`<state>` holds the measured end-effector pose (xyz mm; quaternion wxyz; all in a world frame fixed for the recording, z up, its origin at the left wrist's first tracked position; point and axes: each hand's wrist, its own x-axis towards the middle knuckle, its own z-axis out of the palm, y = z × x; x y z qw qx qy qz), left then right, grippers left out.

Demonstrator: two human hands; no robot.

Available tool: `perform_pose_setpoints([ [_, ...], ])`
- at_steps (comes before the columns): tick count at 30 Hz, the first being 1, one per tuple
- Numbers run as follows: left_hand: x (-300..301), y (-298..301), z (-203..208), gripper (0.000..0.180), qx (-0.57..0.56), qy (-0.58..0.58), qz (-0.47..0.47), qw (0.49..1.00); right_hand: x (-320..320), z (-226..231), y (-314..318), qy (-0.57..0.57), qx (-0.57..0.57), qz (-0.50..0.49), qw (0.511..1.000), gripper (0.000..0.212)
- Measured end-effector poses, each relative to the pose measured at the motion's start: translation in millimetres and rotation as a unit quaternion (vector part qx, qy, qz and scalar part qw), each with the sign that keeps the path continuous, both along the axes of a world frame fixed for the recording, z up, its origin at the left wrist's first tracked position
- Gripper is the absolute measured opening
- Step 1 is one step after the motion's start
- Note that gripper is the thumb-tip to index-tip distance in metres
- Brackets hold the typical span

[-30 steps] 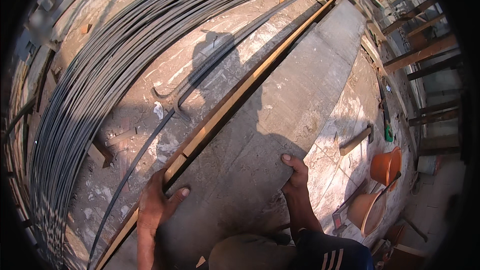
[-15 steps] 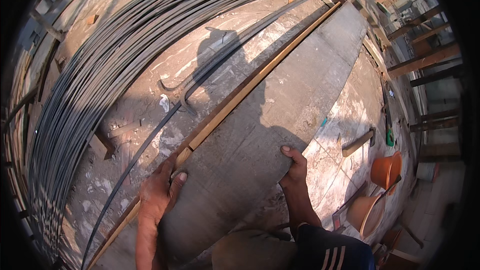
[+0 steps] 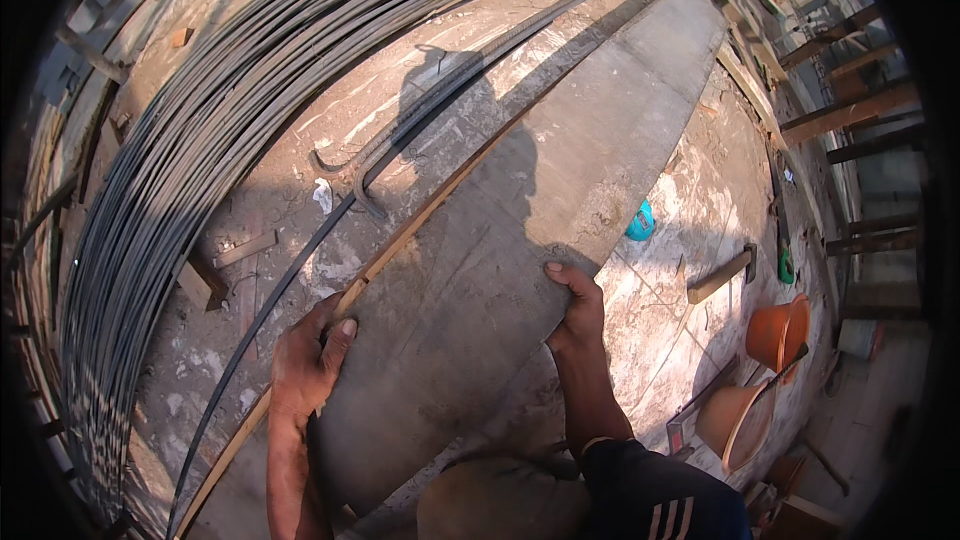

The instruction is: The person measures wooden boards with a tape measure, marks them with a pencil, and fits them into a structural frame, later securing them with a hammer and nails with help from another person.

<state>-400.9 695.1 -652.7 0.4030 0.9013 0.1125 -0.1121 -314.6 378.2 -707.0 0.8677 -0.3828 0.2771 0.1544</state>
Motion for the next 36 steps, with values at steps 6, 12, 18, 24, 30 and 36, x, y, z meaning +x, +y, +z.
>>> perform_pose_setpoints([
  [6,-18,1,-14,0.053,0.170,-0.013,0.046,0.984,5,-18,13,-0.040,-0.020,0.031,0.998,0.041],
  [12,-94,14,-5,0.040,0.083,-0.292,0.066,0.951,3,-33,-13,-0.036,0.045,0.061,0.996,0.057],
  [18,-309,52,62,0.044,0.223,-0.026,0.119,0.967,6,-41,-35,-0.003,-0.045,0.075,0.996,0.067],
  [24,-489,81,110,0.047,0.186,0.285,0.423,0.840,-6,-6,1,-0.083,-0.159,0.098,0.979,0.076],
  [30,-588,106,124,0.054,0.110,0.459,0.401,0.785,-4,3,13,-0.061,-0.194,0.147,0.968,0.080],
  [36,-595,154,86,0.058,0.054,0.280,0.474,0.833,-56,28,27,0.019,-0.136,0.244,0.960,0.084],
])
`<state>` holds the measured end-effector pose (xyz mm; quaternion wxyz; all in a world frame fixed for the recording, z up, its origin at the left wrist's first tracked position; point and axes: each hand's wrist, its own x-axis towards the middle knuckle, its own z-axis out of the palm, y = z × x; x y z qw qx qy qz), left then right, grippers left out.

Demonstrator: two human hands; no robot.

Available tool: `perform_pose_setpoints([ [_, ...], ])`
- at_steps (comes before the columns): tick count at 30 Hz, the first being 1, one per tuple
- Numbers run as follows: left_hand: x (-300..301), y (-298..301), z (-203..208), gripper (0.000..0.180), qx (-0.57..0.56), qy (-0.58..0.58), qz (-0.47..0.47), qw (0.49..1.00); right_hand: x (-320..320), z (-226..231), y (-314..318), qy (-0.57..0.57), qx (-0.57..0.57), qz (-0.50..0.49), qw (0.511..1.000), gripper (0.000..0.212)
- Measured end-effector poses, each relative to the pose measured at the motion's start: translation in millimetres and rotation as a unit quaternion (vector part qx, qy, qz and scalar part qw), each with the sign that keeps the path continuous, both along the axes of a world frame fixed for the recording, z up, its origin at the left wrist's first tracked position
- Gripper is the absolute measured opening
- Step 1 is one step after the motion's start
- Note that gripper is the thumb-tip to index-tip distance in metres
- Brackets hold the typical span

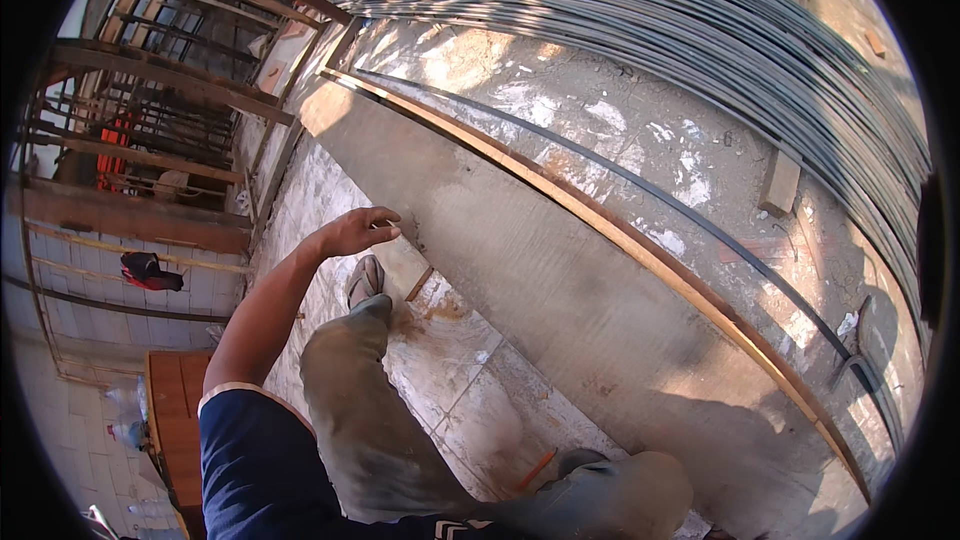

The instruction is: The person measures wooden boards with a tape measure, marks them with a pencil, and fits them into a structural frame, later securing them with a hammer and nails with help from another person.

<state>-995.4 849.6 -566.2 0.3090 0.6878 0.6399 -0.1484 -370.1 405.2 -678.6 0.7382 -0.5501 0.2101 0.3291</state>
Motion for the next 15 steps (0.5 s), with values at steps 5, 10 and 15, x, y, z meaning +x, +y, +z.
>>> perform_pose_setpoints([
  [5,-64,51,-28,0.055,0.135,-0.023,0.062,0.989,-91,43,13,-0.088,-0.126,0.354,0.923,0.055],
  [10,-168,100,-72,0.059,0.314,-0.043,0.268,0.910,-139,106,78,-0.278,-0.072,0.408,0.867,0.051],
  [15,-220,138,-136,0.071,0.230,-0.285,0.589,0.721,-230,135,225,-0.573,-0.172,0.621,0.506,0.090],
])
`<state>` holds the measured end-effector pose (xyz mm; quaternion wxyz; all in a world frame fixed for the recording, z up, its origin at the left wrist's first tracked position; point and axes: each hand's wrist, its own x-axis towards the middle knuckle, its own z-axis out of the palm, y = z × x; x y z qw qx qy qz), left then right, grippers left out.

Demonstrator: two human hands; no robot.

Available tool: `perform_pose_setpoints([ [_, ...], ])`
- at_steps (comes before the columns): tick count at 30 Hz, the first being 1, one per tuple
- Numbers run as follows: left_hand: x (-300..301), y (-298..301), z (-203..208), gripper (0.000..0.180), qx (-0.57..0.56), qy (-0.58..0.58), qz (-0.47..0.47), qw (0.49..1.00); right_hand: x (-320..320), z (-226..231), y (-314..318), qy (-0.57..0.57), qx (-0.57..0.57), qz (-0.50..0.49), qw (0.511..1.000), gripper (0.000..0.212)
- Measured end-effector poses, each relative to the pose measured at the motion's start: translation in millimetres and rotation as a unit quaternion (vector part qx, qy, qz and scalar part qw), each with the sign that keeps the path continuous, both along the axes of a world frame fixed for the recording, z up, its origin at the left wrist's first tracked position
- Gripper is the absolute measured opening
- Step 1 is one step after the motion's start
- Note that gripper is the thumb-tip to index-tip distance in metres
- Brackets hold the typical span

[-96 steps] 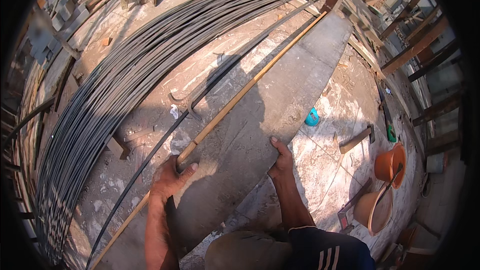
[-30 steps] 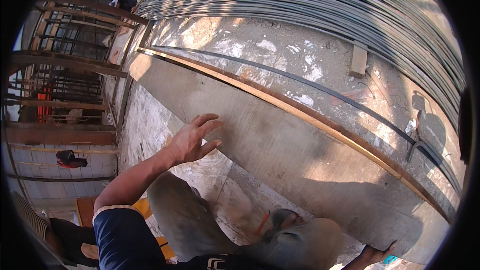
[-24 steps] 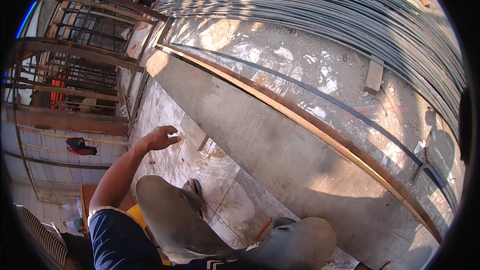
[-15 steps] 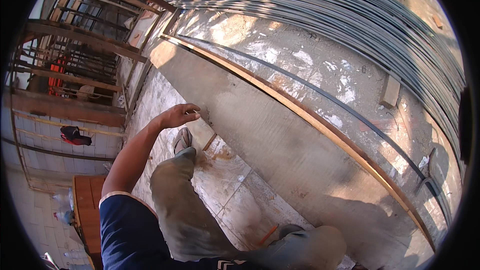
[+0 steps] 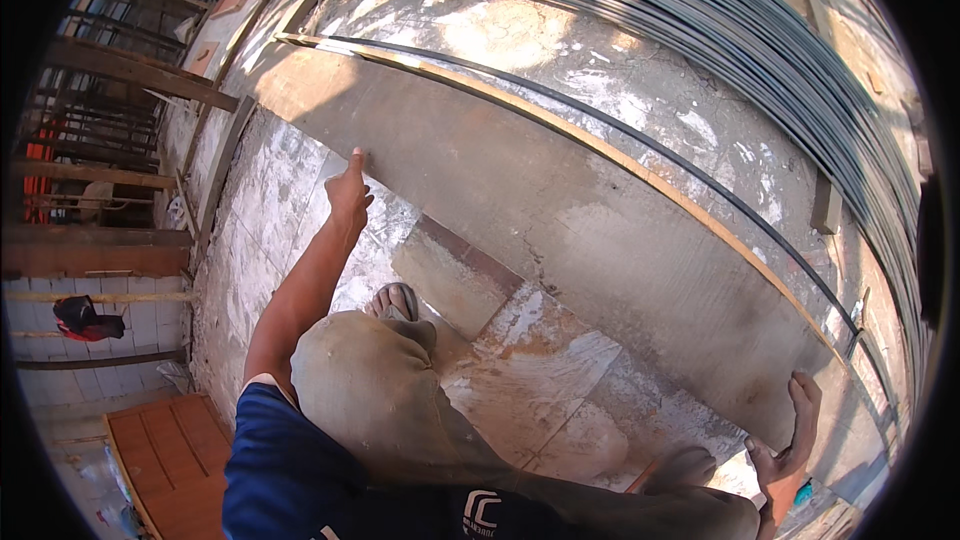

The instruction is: The person measures wooden boards with a tape measure, marks them with a pencil, and fits them into a structural frame, later securing them with a hammer and nails with help from another person.

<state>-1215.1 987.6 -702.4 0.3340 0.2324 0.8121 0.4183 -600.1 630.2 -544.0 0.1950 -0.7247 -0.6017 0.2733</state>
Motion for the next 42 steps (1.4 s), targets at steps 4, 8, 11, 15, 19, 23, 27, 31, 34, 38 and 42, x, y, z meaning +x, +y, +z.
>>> perform_pose_setpoints([
  [4,-34,13,-13,0.086,0.009,-0.359,-0.173,0.917,-122,-31,96,-0.202,-0.051,0.238,0.949,0.117],
  [8,-50,26,-31,0.060,0.123,-0.503,-0.204,0.831,-203,-61,142,-0.255,-0.103,0.246,0.929,0.096],
  [11,-39,23,-44,0.052,0.147,-0.578,-0.170,0.785,-207,-120,119,-0.392,0.019,0.200,0.898,0.074],
  [15,-22,32,7,0.047,0.172,-0.635,-0.118,0.744,-210,-86,130,-0.333,-0.011,0.189,0.924,0.080],
  [19,-3,68,60,0.033,0.224,-0.616,-0.131,0.743,-209,-15,184,-0.196,-0.093,0.116,0.969,0.087],
  [23,39,107,84,0.014,0.281,-0.569,-0.049,0.771,-196,22,225,-0.006,-0.167,0.096,0.981,0.092],
  [27,47,119,98,0.043,0.271,-0.527,-0.015,0.806,-197,32,231,0.105,-0.232,0.068,0.965,0.095],
  [31,53,122,105,0.066,0.232,-0.476,-0.030,0.848,-190,38,227,0.145,-0.249,0.036,0.957,0.098],
  [34,49,130,97,0.060,0.211,-0.514,-0.080,0.828,-197,49,245,0.077,-0.256,0.048,0.963,0.097],
  [38,22,119,113,0.043,0.205,-0.487,-0.195,0.826,-163,37,253,0.033,-0.258,0.054,0.964,0.098],
  [42,21,132,102,0.043,0.174,-0.492,-0.209,0.827,-147,41,247,0.013,-0.269,0.067,0.961,0.104],
])
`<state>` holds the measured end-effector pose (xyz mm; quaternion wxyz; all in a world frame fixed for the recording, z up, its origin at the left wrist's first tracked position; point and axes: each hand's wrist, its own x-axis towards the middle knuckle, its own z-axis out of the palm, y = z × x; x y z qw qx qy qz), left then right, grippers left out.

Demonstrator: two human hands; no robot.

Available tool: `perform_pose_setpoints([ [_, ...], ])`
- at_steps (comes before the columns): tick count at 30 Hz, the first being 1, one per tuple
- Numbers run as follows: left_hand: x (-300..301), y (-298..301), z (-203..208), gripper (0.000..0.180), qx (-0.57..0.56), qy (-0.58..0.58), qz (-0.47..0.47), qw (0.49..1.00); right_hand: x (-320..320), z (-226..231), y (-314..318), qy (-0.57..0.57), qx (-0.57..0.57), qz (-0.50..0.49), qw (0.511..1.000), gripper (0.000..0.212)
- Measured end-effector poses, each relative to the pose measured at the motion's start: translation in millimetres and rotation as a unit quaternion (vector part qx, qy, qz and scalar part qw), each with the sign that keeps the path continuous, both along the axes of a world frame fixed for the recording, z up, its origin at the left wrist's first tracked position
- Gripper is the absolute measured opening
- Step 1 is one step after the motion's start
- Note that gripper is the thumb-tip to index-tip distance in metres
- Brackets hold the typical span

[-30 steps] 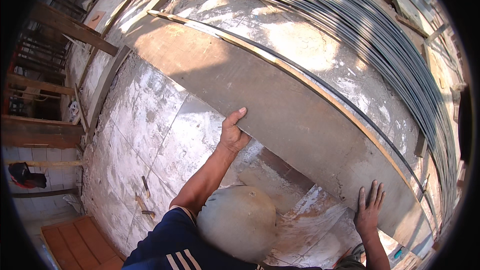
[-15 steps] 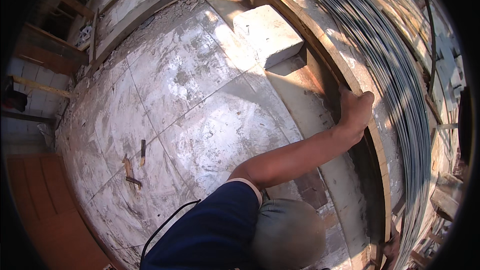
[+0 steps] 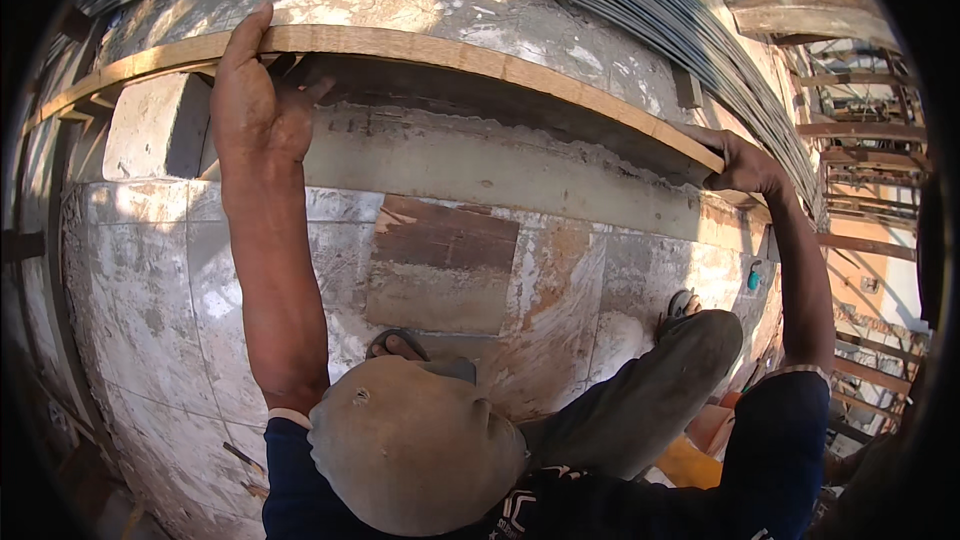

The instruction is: The person measures wooden boards with a tape measure, marks them with a pencil, and fits them into a structural frame, later securing them with a hammer and nails with help from another person.

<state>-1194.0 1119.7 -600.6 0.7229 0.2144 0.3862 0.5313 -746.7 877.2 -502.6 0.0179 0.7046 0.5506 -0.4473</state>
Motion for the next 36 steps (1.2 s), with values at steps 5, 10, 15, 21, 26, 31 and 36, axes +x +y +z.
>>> perform_pose_setpoints([
  [5,2,-12,2,0.036,-0.006,0.013,-0.015,1.000,3,-8,-9,0.002,0.006,-0.008,1.000,0.102],
  [10,-6,-1,1,0.040,-0.001,0.029,-0.023,0.999,10,-10,-10,0.018,-0.008,-0.005,1.000,0.102],
  [15,-3,7,4,0.032,-0.039,-0.006,-0.021,0.999,7,-11,-12,0.018,0.019,0.015,1.000,0.103],
  [21,-14,-7,-42,0.025,-0.033,-0.043,0.079,0.995,-8,-50,-56,-0.138,0.137,0.113,0.974,0.106],
  [26,-41,-13,-97,0.030,-0.096,-0.145,0.125,0.977,-44,-76,-62,-0.242,0.171,0.141,0.945,0.108],
  [31,-35,-40,-122,0.042,-0.127,-0.151,0.117,0.973,-54,-117,-91,-0.334,0.130,0.157,0.920,0.110],
  [36,-40,-50,-148,0.045,-0.117,-0.226,0.075,0.964,-60,-116,-81,-0.352,0.083,0.159,0.918,0.109],
])
